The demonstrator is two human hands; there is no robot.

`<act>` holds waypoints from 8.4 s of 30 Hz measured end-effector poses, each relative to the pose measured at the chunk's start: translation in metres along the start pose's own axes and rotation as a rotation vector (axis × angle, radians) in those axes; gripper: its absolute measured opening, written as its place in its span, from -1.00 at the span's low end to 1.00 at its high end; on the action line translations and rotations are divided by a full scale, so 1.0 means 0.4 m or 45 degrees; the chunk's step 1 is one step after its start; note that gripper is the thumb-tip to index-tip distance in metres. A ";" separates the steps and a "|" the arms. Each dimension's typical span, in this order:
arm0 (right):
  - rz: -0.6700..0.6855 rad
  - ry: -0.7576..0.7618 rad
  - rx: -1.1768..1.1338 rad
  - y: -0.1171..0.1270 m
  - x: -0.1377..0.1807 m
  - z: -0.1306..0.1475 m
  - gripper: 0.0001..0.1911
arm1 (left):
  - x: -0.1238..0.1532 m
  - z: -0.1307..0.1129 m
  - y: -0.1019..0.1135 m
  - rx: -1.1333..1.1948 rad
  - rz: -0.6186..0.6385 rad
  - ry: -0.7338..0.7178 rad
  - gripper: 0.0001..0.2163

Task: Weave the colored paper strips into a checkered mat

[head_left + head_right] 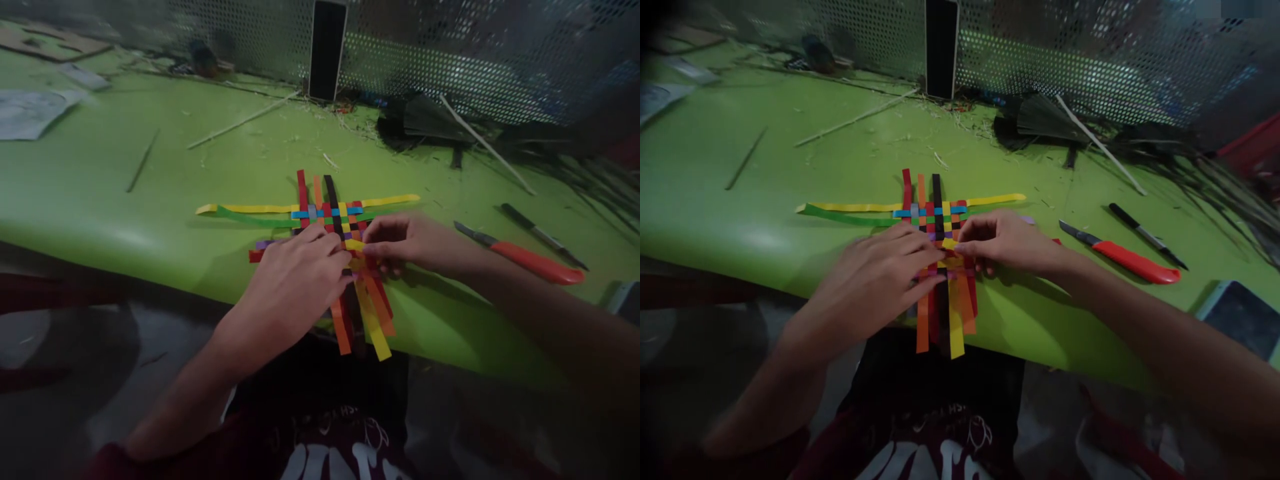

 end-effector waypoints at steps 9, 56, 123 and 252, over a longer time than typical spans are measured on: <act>-0.071 0.063 0.098 0.013 -0.007 -0.010 -0.63 | -0.030 -0.057 -0.014 -0.210 0.000 0.088 -0.92; 0.025 0.216 0.360 -0.025 -0.018 0.036 -0.87 | 0.040 -0.040 -0.081 0.171 -0.455 0.413 -0.89; -0.004 0.256 0.336 -0.002 -0.027 0.008 -0.94 | 0.044 -0.027 -0.090 0.259 -0.561 0.246 -0.84; -0.326 0.820 0.899 -0.048 0.062 0.042 -0.71 | 0.046 0.121 -0.069 0.378 -0.446 -0.399 -0.77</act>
Point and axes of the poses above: each hand's wrist, its own x-axis away from the middle knuckle, its own y-axis out of the back of the hand, z = x × y, the point moved 2 cm from there along -x, towards the middle knuckle, and after that the axes turned 13 degrees about -z, right-handed, at the moved point
